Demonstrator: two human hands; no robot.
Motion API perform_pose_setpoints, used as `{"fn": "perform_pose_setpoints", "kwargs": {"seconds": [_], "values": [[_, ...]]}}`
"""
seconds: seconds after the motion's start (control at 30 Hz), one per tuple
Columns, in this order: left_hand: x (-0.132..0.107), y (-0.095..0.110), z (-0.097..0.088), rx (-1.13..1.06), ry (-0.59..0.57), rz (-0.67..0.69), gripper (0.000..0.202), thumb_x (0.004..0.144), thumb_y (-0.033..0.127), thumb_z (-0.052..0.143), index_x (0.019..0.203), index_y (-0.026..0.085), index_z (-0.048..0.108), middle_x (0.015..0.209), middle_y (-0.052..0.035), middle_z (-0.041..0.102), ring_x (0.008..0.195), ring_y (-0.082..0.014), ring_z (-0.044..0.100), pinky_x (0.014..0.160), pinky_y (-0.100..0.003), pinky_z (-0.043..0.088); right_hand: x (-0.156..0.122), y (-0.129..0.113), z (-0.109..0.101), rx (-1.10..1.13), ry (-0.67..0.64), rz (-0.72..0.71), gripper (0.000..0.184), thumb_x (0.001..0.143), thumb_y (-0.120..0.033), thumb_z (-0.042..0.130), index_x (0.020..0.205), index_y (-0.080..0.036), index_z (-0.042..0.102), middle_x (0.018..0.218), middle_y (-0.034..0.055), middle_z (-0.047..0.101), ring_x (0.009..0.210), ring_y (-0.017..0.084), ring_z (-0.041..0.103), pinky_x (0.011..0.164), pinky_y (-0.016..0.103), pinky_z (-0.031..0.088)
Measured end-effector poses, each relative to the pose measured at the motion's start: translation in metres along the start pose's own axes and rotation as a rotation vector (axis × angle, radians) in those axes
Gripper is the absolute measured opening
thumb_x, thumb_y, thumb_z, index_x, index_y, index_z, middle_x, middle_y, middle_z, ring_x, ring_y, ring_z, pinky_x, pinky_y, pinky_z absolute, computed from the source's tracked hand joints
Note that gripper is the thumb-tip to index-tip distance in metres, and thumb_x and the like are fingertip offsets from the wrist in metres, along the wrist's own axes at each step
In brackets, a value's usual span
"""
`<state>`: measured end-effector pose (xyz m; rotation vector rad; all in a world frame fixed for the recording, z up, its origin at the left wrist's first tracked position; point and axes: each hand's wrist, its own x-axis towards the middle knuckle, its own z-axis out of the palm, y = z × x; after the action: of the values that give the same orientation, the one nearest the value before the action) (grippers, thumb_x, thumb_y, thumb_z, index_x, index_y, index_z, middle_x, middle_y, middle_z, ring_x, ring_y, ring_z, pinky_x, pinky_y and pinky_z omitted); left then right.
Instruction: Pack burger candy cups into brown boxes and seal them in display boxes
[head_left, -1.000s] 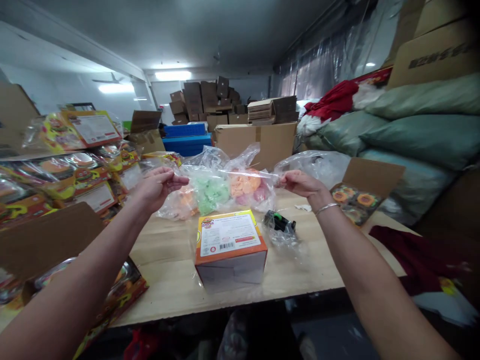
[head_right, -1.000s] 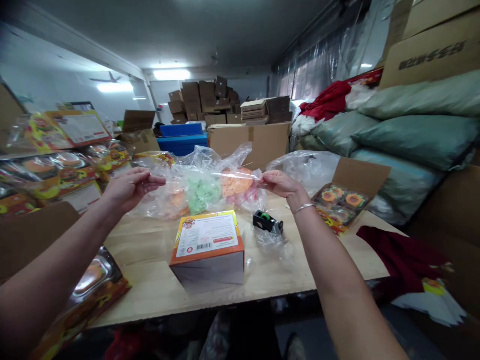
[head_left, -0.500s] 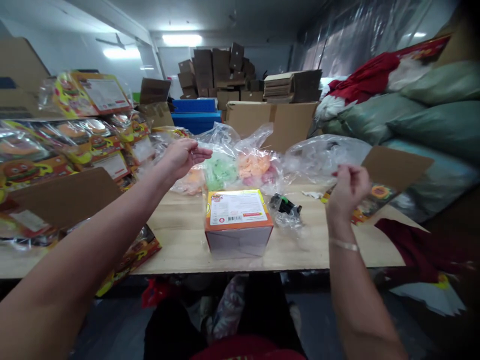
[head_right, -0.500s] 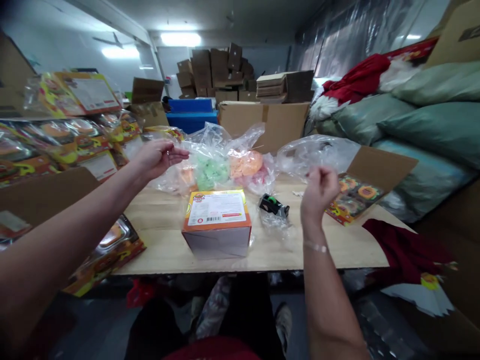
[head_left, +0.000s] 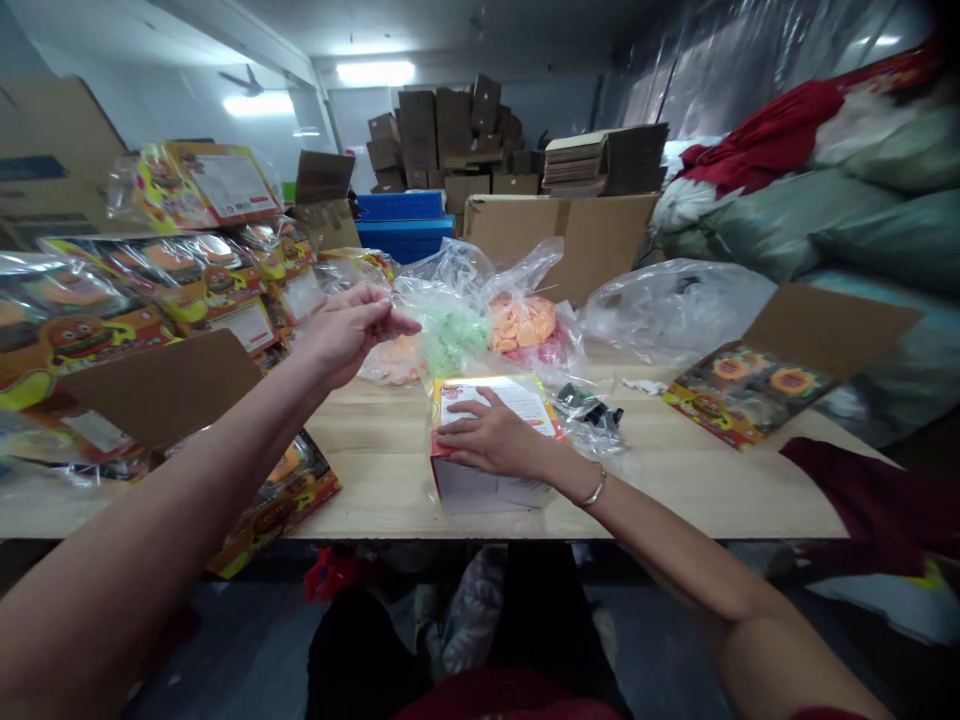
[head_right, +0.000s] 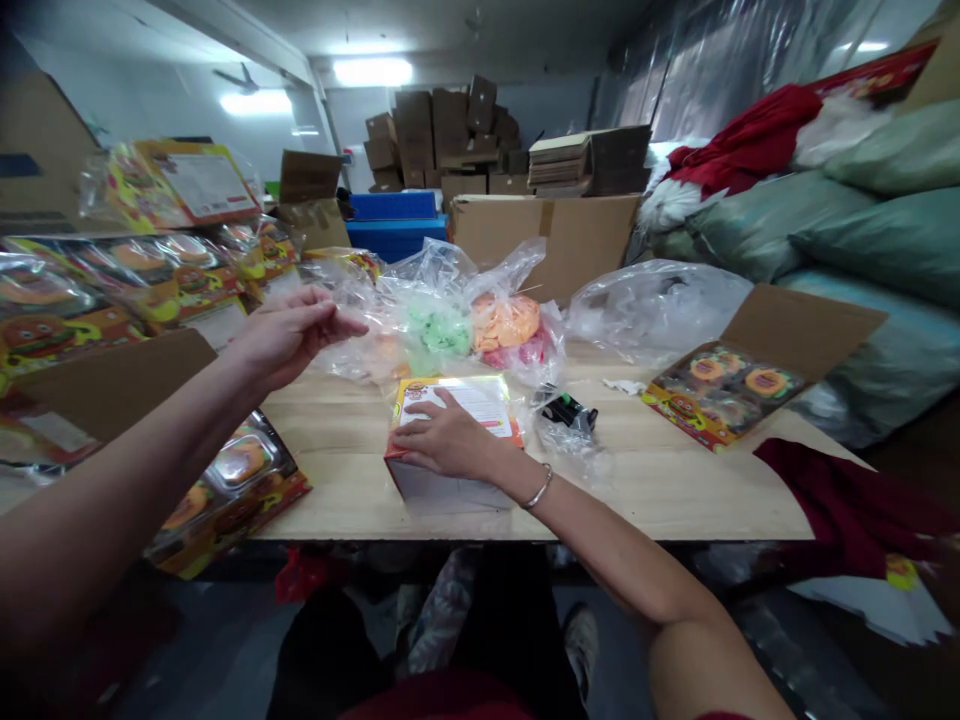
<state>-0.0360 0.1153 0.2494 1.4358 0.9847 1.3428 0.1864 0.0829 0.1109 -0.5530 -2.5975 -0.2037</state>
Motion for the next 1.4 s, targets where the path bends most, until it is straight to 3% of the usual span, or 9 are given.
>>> {"fn": "perform_pose_setpoints", "kwargs": {"seconds": [0.23, 0.53, 0.6, 0.77, 0.93, 1.07, 1.2, 1.33, 1.4], "values": [[-0.064, -0.013, -0.014, 0.182, -0.096, 0.059, 0.016, 0.079, 0.033, 0.07, 0.077, 0.022, 0.058, 0.077, -0.0057, 0.073, 0.086, -0.026, 0.07, 0.088, -0.038, 0.048, -0.005, -0.001, 0.004, 0.213, -0.053, 0.203, 0.028, 0.102, -0.026, 0.051, 0.123, -0.028, 0.069, 0.129, 0.0018, 0.068, 0.126, 0.022, 0.057, 0.113, 0.05, 0.034], [-0.135, -0.051, -0.01, 0.362, -0.311, 0.03, 0.016, 0.092, 0.042, 0.059, 0.089, 0.027, 0.063, 0.102, -0.0061, 0.075, 0.099, -0.0267, 0.069, 0.081, -0.038, 0.051, -0.014, 0.011, 0.015, 0.115, -0.11, 0.251, 0.031, 0.099, -0.024, 0.051, 0.126, -0.025, 0.067, 0.137, 0.0061, 0.063, 0.132, 0.023, 0.053, 0.12, 0.052, 0.025], [-0.144, -0.061, -0.011, 0.424, -0.373, 0.065, 0.015, 0.095, 0.039, 0.054, 0.099, 0.029, 0.065, 0.109, -0.0045, 0.074, 0.104, -0.025, 0.068, 0.088, -0.039, 0.051, -0.014, 0.011, 0.015, 0.13, -0.114, 0.234, 0.033, 0.1, -0.023, 0.049, 0.128, -0.027, 0.066, 0.137, 0.0045, 0.063, 0.132, 0.022, 0.053, 0.121, 0.052, 0.022], [-0.157, -0.1, -0.012, 0.715, -0.525, 0.38, 0.028, 0.097, 0.023, 0.049, 0.121, 0.033, 0.06, 0.121, -0.0014, 0.071, 0.11, -0.0184, 0.067, 0.12, -0.044, 0.022, -0.014, 0.009, 0.014, 0.141, -0.098, 0.246, 0.031, 0.102, -0.025, 0.048, 0.126, -0.031, 0.067, 0.138, 0.001, 0.061, 0.131, 0.022, 0.054, 0.121, 0.054, 0.021], [-0.159, -0.146, -0.014, 1.08, -0.518, 0.787, 0.024, 0.092, 0.007, 0.046, 0.099, 0.025, 0.061, 0.124, -0.0034, 0.07, 0.122, -0.0164, 0.061, 0.125, -0.042, 0.001, -0.013, 0.008, 0.019, 0.067, -0.073, 0.216, 0.029, 0.102, -0.025, 0.05, 0.125, -0.028, 0.068, 0.136, 0.0019, 0.063, 0.128, 0.023, 0.056, 0.119, 0.052, 0.026], [-0.154, -0.168, -0.017, 1.285, -0.452, 0.953, 0.021, 0.091, 0.007, 0.045, 0.093, 0.02, 0.062, 0.133, -0.0091, 0.065, 0.129, -0.0184, 0.056, 0.125, -0.045, 0.003, -0.011, 0.01, 0.023, 0.078, -0.013, 0.203, 0.029, 0.103, -0.028, 0.049, 0.123, -0.024, 0.069, 0.131, 0.0045, 0.067, 0.123, 0.023, 0.059, 0.118, 0.051, 0.028], [-0.153, -0.19, -0.016, 1.368, -0.393, 1.004, 0.023, 0.093, 0.008, 0.045, 0.093, 0.021, 0.064, 0.136, -0.0071, 0.062, 0.129, -0.016, 0.054, 0.125, -0.043, 0.008, -0.009, 0.012, 0.026, 0.08, -0.003, 0.206, 0.03, 0.102, -0.028, 0.05, 0.125, -0.023, 0.068, 0.131, 0.0052, 0.066, 0.122, 0.024, 0.059, 0.116, 0.051, 0.031], [-0.166, -0.208, -0.012, 1.294, -0.438, 1.046, 0.015, 0.096, 0.018, 0.05, 0.092, 0.022, 0.065, 0.113, -0.0026, 0.075, 0.113, -0.016, 0.063, 0.124, -0.043, 0.013, -0.009, 0.011, 0.027, 0.06, 0.021, 0.198, 0.028, 0.102, -0.028, 0.049, 0.119, -0.022, 0.07, 0.128, 0.0055, 0.068, 0.12, 0.024, 0.06, 0.112, 0.049, 0.033], [-0.172, -0.202, -0.007, 1.209, -0.367, 1.099, 0.005, 0.092, 0.023, 0.06, 0.093, 0.023, 0.065, 0.102, -0.0003, 0.077, 0.098, -0.0148, 0.066, 0.12, -0.039, 0.024, -0.008, 0.01, 0.028, 0.061, 0.047, 0.194, 0.027, 0.102, -0.029, 0.048, 0.115, -0.022, 0.071, 0.126, 0.0055, 0.069, 0.12, 0.024, 0.059, 0.11, 0.048, 0.035]]}}
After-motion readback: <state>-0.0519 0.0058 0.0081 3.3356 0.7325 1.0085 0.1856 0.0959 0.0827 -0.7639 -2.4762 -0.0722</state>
